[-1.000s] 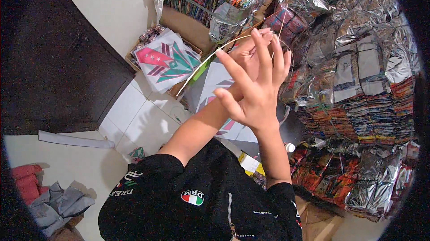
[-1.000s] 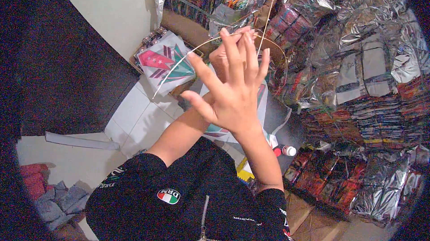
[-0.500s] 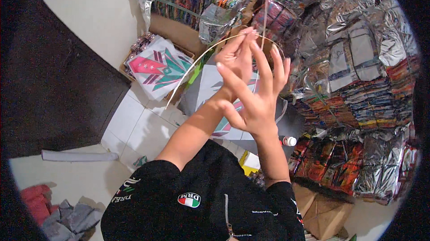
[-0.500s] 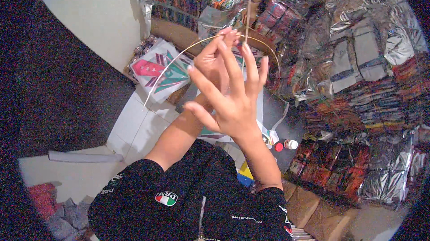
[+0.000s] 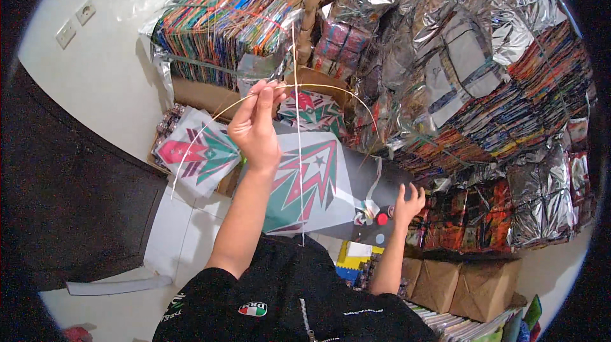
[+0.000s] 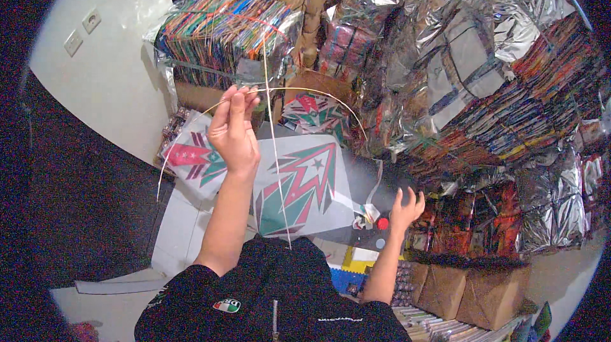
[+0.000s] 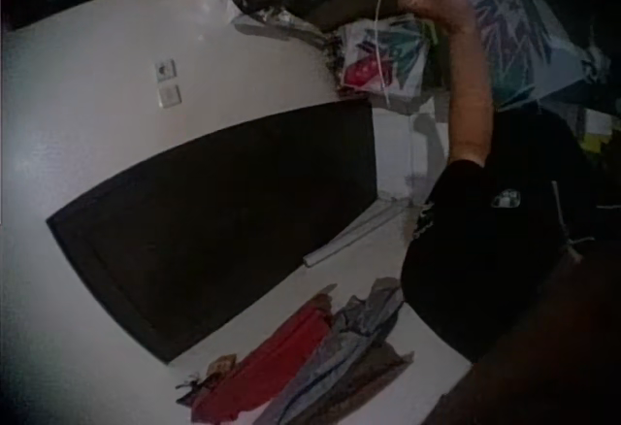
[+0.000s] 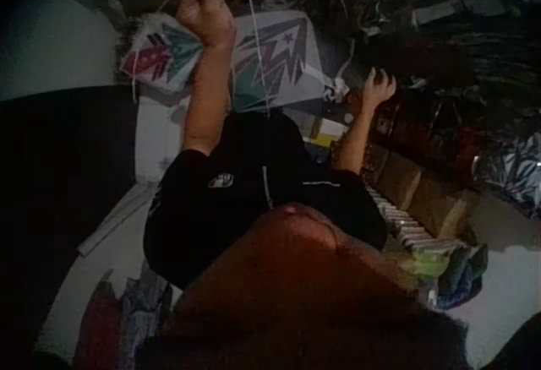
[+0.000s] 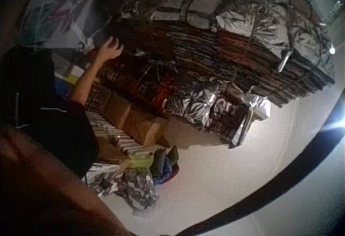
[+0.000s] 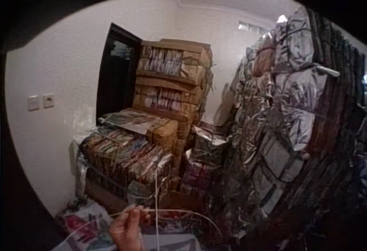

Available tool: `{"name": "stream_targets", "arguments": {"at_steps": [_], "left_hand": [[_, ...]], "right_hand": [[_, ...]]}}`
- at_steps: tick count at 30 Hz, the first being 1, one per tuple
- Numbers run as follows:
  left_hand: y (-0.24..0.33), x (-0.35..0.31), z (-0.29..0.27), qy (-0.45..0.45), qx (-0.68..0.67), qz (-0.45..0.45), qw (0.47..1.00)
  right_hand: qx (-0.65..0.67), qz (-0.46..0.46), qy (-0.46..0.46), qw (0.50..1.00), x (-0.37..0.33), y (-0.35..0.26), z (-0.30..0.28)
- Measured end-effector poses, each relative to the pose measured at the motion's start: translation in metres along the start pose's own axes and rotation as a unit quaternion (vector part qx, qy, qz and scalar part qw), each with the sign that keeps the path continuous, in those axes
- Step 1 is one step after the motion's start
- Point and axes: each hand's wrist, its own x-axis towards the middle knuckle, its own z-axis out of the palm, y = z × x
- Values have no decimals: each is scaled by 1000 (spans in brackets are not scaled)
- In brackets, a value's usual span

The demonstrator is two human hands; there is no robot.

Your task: The person assembles a kite frame by hand in a cluttered room. They place a patterned sheet on a table, then pick up a curved bamboo stick and a straight stick. The person threads the straight stick through a loop on the curved stick and adjusts the alignment of the frame components.

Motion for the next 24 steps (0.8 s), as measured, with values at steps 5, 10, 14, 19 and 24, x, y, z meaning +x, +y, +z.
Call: {"name": "stream_targets", "arguments": {"at_steps": [5,10,14,19,24], "left_hand": [[3,4,7,-8,-21,13,1000],[2,-1,17,-12,-37,25,999],[-2,-6,25,-18,-35,33,999],[-8,-10,39,-13,-36,38,999],[-18,-11,46,-39,-21,47,998]], "right_hand": [[-86,84,-88,989,-14,66,24],[-92,131,-124,979,-24,85,31],[-100,172,-156,968,-27,94,37],[-110,181,-213,954,-25,101,43],[-127,175,-240,947,-28,118,54]]}}
